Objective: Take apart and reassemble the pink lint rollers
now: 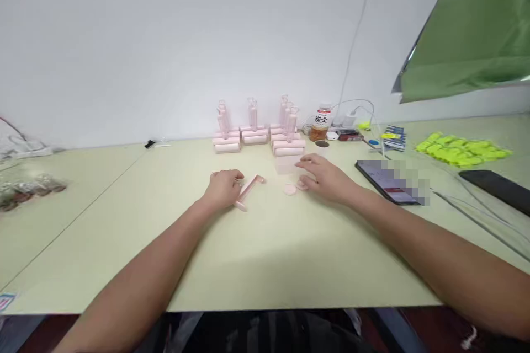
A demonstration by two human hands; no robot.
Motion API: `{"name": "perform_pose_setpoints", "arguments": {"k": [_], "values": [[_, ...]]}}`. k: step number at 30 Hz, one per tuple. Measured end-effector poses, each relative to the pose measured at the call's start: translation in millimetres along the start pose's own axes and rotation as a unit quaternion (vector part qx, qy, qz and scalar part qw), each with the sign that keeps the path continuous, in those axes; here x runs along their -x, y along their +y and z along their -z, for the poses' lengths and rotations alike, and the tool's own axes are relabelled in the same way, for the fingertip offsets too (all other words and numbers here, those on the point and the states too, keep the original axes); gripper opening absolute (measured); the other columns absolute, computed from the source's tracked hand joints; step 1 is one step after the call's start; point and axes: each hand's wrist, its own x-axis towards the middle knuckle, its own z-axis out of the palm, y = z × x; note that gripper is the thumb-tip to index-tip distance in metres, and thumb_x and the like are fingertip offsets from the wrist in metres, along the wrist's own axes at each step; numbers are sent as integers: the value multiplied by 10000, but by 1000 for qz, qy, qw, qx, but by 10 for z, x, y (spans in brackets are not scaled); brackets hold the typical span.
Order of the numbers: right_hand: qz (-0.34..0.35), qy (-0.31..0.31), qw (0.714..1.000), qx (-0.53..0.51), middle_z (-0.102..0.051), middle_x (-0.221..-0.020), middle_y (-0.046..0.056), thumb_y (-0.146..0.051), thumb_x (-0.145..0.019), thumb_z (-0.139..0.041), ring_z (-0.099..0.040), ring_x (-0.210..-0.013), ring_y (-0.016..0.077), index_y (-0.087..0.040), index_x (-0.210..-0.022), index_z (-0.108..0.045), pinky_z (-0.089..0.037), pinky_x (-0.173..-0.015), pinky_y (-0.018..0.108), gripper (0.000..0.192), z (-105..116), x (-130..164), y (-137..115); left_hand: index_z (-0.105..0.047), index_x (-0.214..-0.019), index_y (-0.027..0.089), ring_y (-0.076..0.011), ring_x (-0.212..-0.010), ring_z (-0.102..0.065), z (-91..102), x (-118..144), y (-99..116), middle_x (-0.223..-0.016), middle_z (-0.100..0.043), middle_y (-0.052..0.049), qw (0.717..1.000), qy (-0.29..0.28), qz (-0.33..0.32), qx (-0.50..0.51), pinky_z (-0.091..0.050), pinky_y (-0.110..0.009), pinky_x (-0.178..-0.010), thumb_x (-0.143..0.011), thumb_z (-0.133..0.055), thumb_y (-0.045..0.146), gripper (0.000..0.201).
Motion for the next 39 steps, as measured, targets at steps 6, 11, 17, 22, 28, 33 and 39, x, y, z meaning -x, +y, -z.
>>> {"name": "perform_pose_setpoints", "arguments": {"k": [6,11,17,22,28,33,39], "values": [[57,-165,985,-11,-586,-1239,142,-509,-907,-513,-524,-1115,327,-221,-1206,-652,-451,-903,448,438,11,157,-275,-679,-1072,217,-219,-1032,-642,-15,-14,-28,-1124,-724,-35,1000,-1,-4,-4,-426,-332,-956,-793,-458,152,362],[36,-168,985,35,-571,-1243,170,-553,-906,-493,-500,-1103,348,-200,-1232,-619,-437,-889,462,497,-46,109,-311,-666,-1115,208,-233,-1028,-635,16,-10,-30,-1120,-720,-47,1000,-12,-16,-14,-414,-356,-955,-775,-451,152,406],[27,-159,986,41,-577,-1215,174,-531,-915,-486,-493,-1105,348,-186,-1256,-599,-438,-895,466,498,-76,91,-261,-694,-960,242,-262,-982,-615,70,41,-29,-959,-717,-35,994,-66,-83,-27,-402,-403,-933,-770,-510,216,266],[16,-67,997,-45,-590,-1246,160,-443,-915,-519,-506,-1142,323,-174,-1222,-610,-420,-943,460,418,-90,95,-287,-670,-886,229,-228,-834,-603,57,113,-6,-898,-660,-49,976,-95,-194,4,-453,-330,-724,-854,-521,375,212],[-88,-110,898,-417,-655,-924,61,-496,-918,-518,-602,-832,197,-186,-1032,-583,-475,-749,344,337,-109,122,-501,-628,-1027,230,-183,-880,-619,-35,182,122,-992,-663,-34,953,-51,-242,177,-496,-298,-767,-872,-594,436,261],[-45,-192,791,-579,-620,-905,30,-559,-907,-562,-609,-778,156,-202,-1153,-487,-459,-682,281,440,-170,192,-672,-613,-1083,222,-171,-861,-631,-125,272,258,-990,-671,-40,924,-10,-328,196,-498,-291,-765,-873,-633,384,266],[-40,-229,755,-613,-580,-760,-13,-576,-893,-579,-571,-630,109,-187,-980,-489,-430,-582,228,409,-186,215,-695,-609,-1002,201,-182,-759,-640,-144,294,275,-896,-682,-38,936,-17,-321,146,-474,-261,-647,-791,-682,552,417]]}}
